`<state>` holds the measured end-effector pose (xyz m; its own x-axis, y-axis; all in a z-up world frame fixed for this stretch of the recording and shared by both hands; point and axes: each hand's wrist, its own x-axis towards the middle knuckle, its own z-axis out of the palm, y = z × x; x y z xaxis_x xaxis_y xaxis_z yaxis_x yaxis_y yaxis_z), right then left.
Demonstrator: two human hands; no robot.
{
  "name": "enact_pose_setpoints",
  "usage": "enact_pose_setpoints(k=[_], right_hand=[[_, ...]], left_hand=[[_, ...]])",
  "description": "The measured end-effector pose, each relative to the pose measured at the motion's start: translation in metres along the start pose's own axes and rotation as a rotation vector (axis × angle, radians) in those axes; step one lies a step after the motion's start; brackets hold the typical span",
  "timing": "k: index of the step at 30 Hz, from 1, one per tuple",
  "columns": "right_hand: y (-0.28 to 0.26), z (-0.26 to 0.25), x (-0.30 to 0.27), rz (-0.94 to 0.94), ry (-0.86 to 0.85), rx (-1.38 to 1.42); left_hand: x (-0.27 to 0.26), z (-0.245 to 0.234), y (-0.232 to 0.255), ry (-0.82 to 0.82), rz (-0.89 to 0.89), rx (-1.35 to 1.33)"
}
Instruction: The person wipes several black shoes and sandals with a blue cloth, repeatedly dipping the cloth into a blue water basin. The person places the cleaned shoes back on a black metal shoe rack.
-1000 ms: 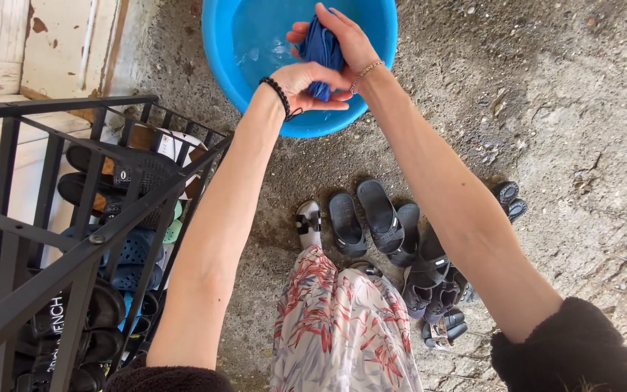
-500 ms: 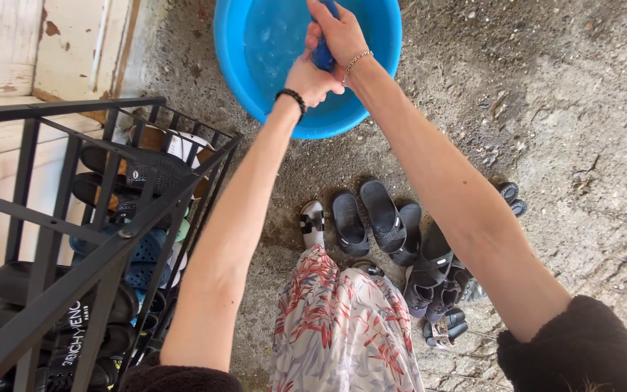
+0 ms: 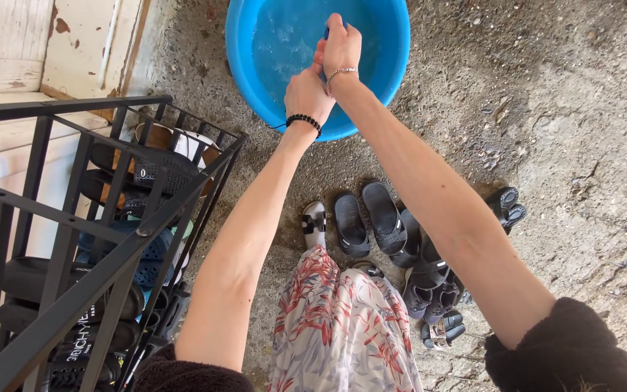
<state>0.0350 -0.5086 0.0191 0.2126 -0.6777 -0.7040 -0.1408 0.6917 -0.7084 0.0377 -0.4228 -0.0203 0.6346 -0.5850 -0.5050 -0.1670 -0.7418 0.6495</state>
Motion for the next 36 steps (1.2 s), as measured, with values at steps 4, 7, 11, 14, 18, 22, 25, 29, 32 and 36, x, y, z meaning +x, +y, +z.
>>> enact_pose_setpoints(k=[4, 7, 11, 14, 18, 22, 25, 29, 32, 36], right_hand=[[0.003, 0.002, -0.002, 0.002, 0.094, -0.096], [0.005, 0.000, -0.004, 0.005, 0.144, -0.117], [0.007, -0.001, -0.008, 0.047, 0.205, -0.125], [0.011, -0.005, -0.012, 0.094, 0.234, -0.106], [0.016, -0.014, -0.015, 0.109, 0.250, -0.100], [0.024, -0.027, -0.015, 0.121, 0.266, -0.045], [0.027, -0.028, -0.013, 0.143, 0.293, -0.066], [0.019, -0.030, -0.029, 0.107, 0.155, 0.022], [0.023, -0.042, -0.032, -0.099, -0.039, -0.068], [0.047, -0.080, -0.019, -0.360, -0.094, -0.319]], left_hand=[[-0.002, -0.001, -0.004, -0.016, 0.019, 0.155], [-0.004, 0.003, -0.006, -0.023, 0.032, 0.222], [-0.005, 0.006, -0.014, -0.049, 0.086, 0.326], [-0.006, 0.015, -0.028, -0.028, 0.091, 0.385], [-0.009, 0.026, -0.039, -0.034, 0.121, 0.401], [-0.016, 0.038, -0.044, -0.045, 0.133, 0.398], [-0.017, 0.041, -0.047, -0.046, 0.130, 0.400], [-0.027, 0.021, -0.021, -0.118, 0.013, 0.358], [-0.026, 0.015, -0.030, -0.009, 0.193, 0.324], [-0.041, -0.006, -0.013, -0.027, 0.298, 0.520]])
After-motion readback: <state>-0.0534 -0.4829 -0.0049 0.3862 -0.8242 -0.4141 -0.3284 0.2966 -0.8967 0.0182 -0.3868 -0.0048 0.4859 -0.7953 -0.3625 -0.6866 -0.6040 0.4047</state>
